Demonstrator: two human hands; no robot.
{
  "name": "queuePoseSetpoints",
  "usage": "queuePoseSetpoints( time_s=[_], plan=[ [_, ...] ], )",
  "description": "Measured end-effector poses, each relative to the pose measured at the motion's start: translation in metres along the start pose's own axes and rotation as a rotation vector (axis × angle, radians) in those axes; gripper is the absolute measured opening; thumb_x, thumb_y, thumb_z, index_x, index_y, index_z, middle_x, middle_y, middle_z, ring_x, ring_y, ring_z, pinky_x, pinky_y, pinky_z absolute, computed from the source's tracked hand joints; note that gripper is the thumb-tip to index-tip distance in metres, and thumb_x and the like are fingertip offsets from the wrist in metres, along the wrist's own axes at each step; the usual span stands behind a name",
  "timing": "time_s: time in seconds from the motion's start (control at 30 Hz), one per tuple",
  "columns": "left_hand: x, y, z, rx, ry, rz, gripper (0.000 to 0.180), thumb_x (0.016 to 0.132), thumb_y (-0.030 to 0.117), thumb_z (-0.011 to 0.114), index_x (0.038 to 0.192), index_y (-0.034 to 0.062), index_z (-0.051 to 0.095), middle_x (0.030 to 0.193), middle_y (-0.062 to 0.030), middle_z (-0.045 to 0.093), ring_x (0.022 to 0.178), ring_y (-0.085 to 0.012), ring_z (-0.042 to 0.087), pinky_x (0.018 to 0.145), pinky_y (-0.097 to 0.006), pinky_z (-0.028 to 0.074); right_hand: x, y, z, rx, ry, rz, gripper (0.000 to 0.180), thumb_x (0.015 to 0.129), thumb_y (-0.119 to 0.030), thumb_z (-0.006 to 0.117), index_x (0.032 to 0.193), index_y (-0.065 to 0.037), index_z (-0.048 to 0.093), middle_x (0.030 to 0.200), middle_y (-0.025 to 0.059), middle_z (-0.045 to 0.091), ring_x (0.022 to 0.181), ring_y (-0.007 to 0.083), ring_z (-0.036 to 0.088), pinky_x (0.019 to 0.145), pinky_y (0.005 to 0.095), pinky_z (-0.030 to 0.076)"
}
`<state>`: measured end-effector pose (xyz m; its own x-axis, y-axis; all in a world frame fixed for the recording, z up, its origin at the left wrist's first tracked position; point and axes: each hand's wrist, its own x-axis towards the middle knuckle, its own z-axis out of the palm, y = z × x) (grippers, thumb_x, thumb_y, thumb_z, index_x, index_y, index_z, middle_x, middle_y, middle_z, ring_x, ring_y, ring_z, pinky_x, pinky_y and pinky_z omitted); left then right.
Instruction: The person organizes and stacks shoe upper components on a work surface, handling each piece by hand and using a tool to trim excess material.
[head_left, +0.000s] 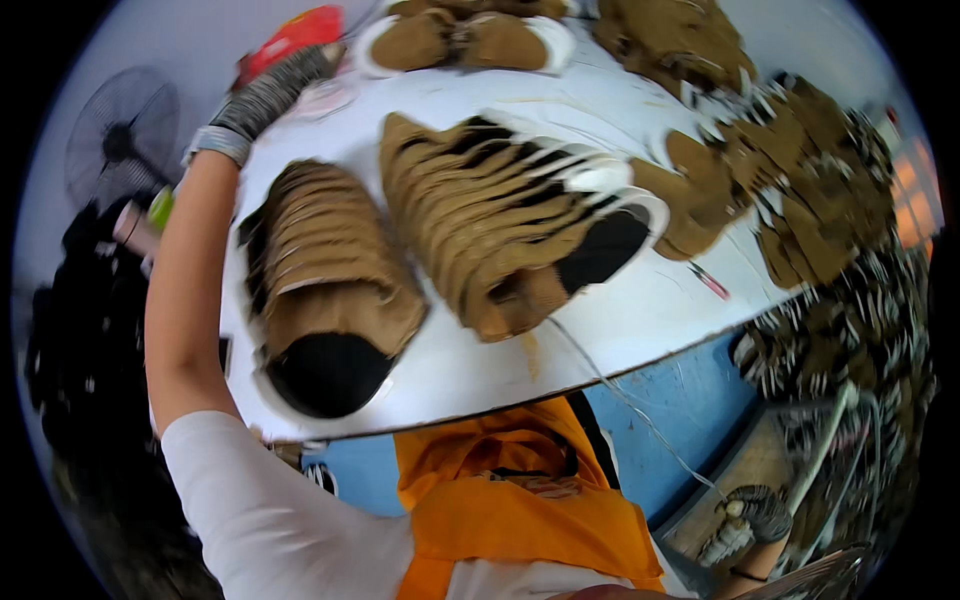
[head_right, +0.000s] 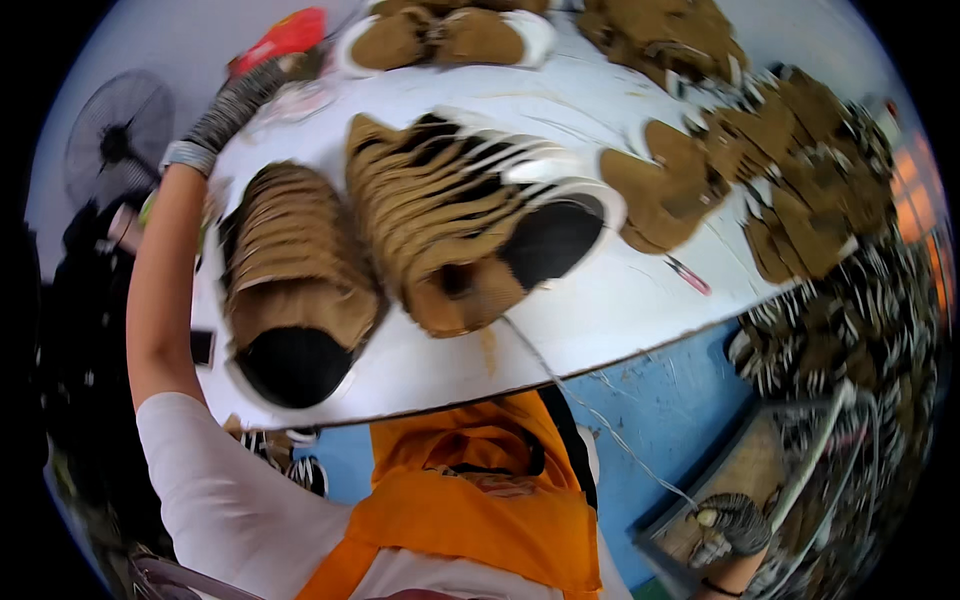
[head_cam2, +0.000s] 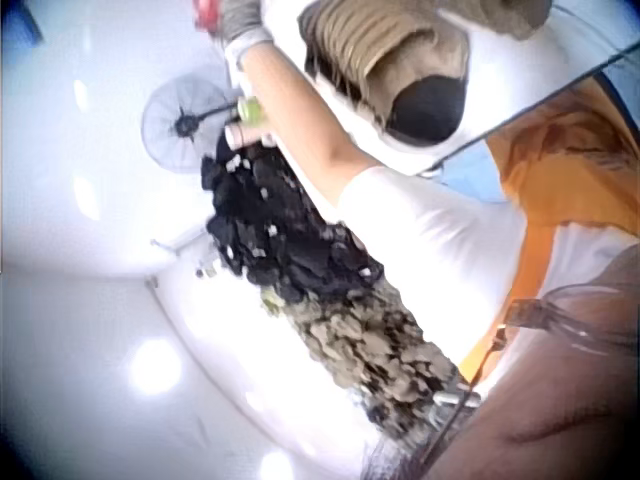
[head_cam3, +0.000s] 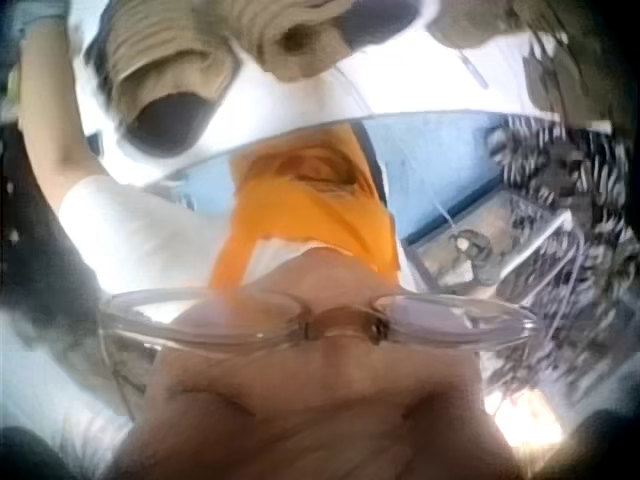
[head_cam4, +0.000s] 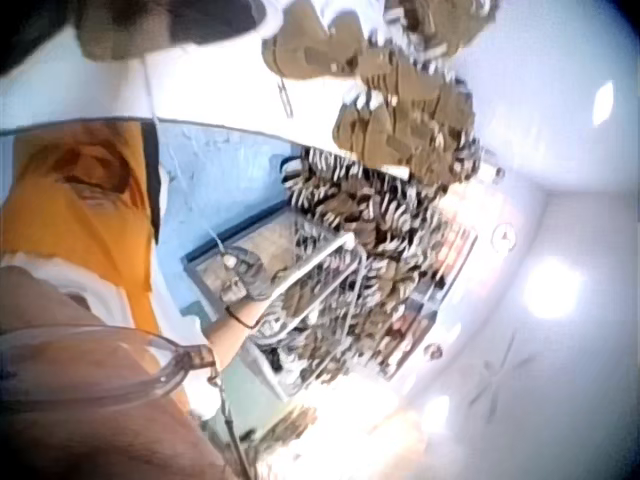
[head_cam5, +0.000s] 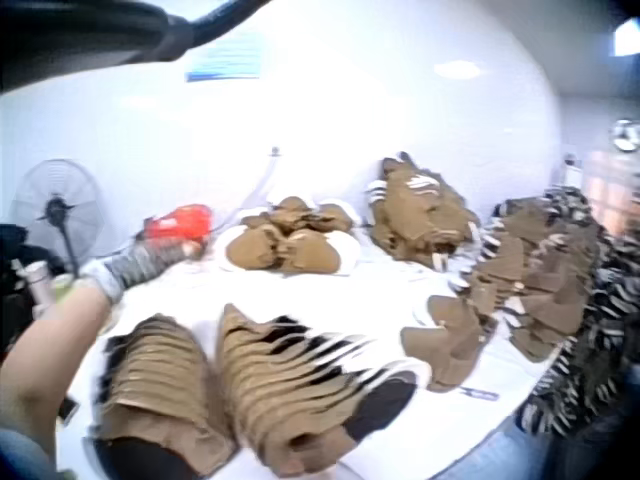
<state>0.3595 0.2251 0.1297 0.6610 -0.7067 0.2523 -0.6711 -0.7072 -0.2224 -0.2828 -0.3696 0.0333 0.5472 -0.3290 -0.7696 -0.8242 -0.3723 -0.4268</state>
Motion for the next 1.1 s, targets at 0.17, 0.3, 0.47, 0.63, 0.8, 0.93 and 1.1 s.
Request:
queuePoseSetpoints(
  time_s=[0.17,0.3,0.47,0.63,0.8,0.93,1.1],
  plan=[
    [0.078,0.073,0.138,-1.212,-0.417,-0.387,0.053,0.087,0.053,0.047,0.125,0.0157,0.049,0.116,-0.0067,0.056,0.104,-0.0175,0.053,0.089,-0.033,0.044,-0.038,-0.035,0.007,0.041,-0.016,-0.123,0.037,0.087,-0.042,0.062,0.081,-0.006,0.069,0.065,0.0056,0.061,0.057,0.0169,0.056,0.053,0.0333,0.045],
    [0.082,0.044,0.164,-1.026,-0.411,-0.051,0.058,0.08,0.02,0.064,0.132,0.0122,0.042,0.109,-0.0102,0.052,0.098,-0.0229,0.049,0.092,-0.033,0.041,-0.039,-0.104,0.048,-0.042,0.155,-0.571,0.027,0.089,-0.033,0.06,0.089,-0.007,0.067,0.066,0.0077,0.063,0.057,0.0234,0.059,0.056,0.0361,0.048],
    [0.096,-0.018,0.223,-1.104,-0.42,-0.176,0.06,0.08,0.008,0.064,0.133,0.0001,0.039,0.113,-0.015,0.05,0.105,-0.0294,0.045,0.099,-0.035,0.035,0.061,-0.185,0.096,-0.191,0.205,-0.774,0.032,0.091,-0.037,0.054,0.091,-0.006,0.061,0.071,0.0149,0.061,0.066,0.0293,0.061,0.062,0.0382,0.049],
    [0.091,0.048,0.16,-1.144,-0.412,-0.352,0.051,0.09,0.043,0.055,0.123,0.0043,0.048,0.111,-0.0105,0.054,0.106,-0.0218,0.047,0.096,-0.034,0.037,0.142,-0.266,0.132,-0.287,0.133,-0.817,0.027,0.095,-0.032,0.046,0.102,-0.008,0.058,0.082,0.0152,0.063,0.079,0.0326,0.062,0.074,0.0415,0.048],
    [0.078,0.052,0.147,-1.428,-0.529,-0.827,0.073,0.081,0.07,0.049,0.122,0.0108,0.054,0.113,-0.0088,0.059,0.106,-0.0204,0.052,0.092,-0.044,0.042,0.136,-0.288,0.111,-0.485,-0.09,-0.754,0.03,0.093,-0.03,0.05,0.104,-0.005,0.061,0.095,0.0154,0.064,0.092,0.0323,0.061,0.083,0.0393,0.047],
    [0.075,0.081,0.118,-1.188,-0.43,-0.946,0.077,0.079,0.075,0.044,0.124,0.0136,0.055,0.12,-0.0048,0.058,0.111,-0.0196,0.052,0.094,-0.044,0.04,0.173,-0.234,0.024,-0.203,0.055,-1.237,0.029,0.089,-0.018,0.057,0.114,-0.004,0.06,0.107,0.0101,0.063,0.098,0.0202,0.06,0.089,0.0316,0.047],
    [0.069,0.018,0.186,-1.294,-0.326,-0.865,0.074,0.083,0.07,0.046,0.117,0.0058,0.059,0.109,-0.0086,0.063,0.097,-0.0187,0.057,0.084,-0.035,0.046,0.256,-0.222,-0.108,-0.129,1.04,-0.678,0.028,0.084,-0.024,0.063,0.107,-0.007,0.064,0.097,0.0144,0.066,0.094,0.0285,0.061,0.085,0.0347,0.048]
  ],
)
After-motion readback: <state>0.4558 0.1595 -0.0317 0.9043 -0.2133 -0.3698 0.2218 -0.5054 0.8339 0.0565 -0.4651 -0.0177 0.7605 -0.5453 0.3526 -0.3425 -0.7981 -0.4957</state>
